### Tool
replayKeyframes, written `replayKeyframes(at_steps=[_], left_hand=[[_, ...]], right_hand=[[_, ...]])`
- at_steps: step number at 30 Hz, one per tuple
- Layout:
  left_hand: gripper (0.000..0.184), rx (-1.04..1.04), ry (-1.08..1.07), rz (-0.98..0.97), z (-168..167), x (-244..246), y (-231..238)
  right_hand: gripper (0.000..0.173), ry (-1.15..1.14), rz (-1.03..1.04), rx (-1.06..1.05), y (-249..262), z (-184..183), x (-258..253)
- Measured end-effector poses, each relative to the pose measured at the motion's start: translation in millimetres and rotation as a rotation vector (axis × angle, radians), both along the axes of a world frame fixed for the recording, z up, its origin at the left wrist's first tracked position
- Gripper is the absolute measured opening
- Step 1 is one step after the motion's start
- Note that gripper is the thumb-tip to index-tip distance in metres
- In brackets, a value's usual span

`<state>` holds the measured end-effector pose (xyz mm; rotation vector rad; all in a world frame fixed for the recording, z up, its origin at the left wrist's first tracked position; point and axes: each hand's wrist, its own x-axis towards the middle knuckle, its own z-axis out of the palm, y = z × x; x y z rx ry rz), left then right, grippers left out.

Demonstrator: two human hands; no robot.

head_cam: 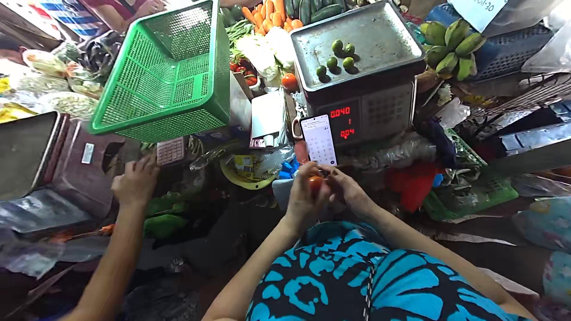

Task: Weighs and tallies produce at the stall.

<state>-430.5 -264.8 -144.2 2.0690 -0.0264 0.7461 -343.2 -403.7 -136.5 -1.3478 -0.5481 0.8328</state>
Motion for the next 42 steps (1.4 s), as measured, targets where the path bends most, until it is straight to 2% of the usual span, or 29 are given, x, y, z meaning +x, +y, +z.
replayKeyframes(at_steps=[1, 3, 5, 7, 10, 13, 15, 18, 21, 24, 28, 32, 34, 36, 38, 40, 42], left_hand=[[0.040, 0.117, 0.021, -0.018, 8, 8, -9], [0.039, 0.324, 0.102, -0.037, 21, 21, -25], [0.038, 0.359, 0.119, -0.070, 28, 31, -26], [0.035, 0.351, 0.076, -0.047, 37, 48, -12], [0.042, 0.429, 0.111, 0.066, 79, 88, 25], [0.059, 0.517, 0.274, 0.220, 125, 146, 50], [0.075, 0.538, 0.459, 0.285, 151, 185, 54], [0.087, 0.597, 0.668, 0.308, 170, 227, 46], [0.083, 0.648, 0.733, 0.271, 169, 256, 41], [0.063, 0.680, 0.744, 0.196, 161, 278, 42], [0.047, 0.690, 0.759, 0.194, 160, 291, 39], [0.039, 0.678, 0.718, 0.200, 164, 291, 42], [0.040, 0.577, 0.632, 0.162, 176, 281, 46], [0.033, 0.324, 0.506, 0.066, 190, 261, 50], [0.032, -0.110, 0.407, -0.082, 197, 228, 53], [0.032, -0.722, 0.336, -0.258, 192, 182, 53], [0.037, -1.161, 0.262, -0.459, 169, 136, 61]], right_hand=[[0.052, 0.205, -0.062, 0.038, 0, 10, -6], [0.054, 0.460, -0.256, 0.093, -3, 24, -10], [0.052, 0.492, -0.341, 0.078, -9, 35, 0], [0.047, 0.260, -0.325, 0.045, -22, 41, 22], [0.042, -0.353, -0.295, -0.067, -38, 66, 75], [0.055, -0.839, -0.401, -0.209, -30, 107, 135], [0.065, -1.048, -0.443, -0.283, -16, 130, 176], [0.070, -1.123, -0.371, -0.413, 7, 150, 224], [0.070, -1.146, -0.282, -0.448, 22, 146, 250], [0.065, -1.152, -0.314, -0.437, 18, 132, 250], [0.053, -1.237, -0.597, -0.312, -14, 107, 218], [0.043, -1.259, -0.815, -0.288, -50, 55, 173], [0.041, -1.201, -0.765, -0.359, -64, 26, 151], [0.043, -1.139, -0.641, -0.460, -72, 2, 135], [0.043, -1.147, -0.579, -0.526, -72, -19, 126], [0.044, -1.206, -0.576, -0.543, -69, -31, 123], [0.046, -1.261, -0.589, -0.559, -67, -34, 123]])
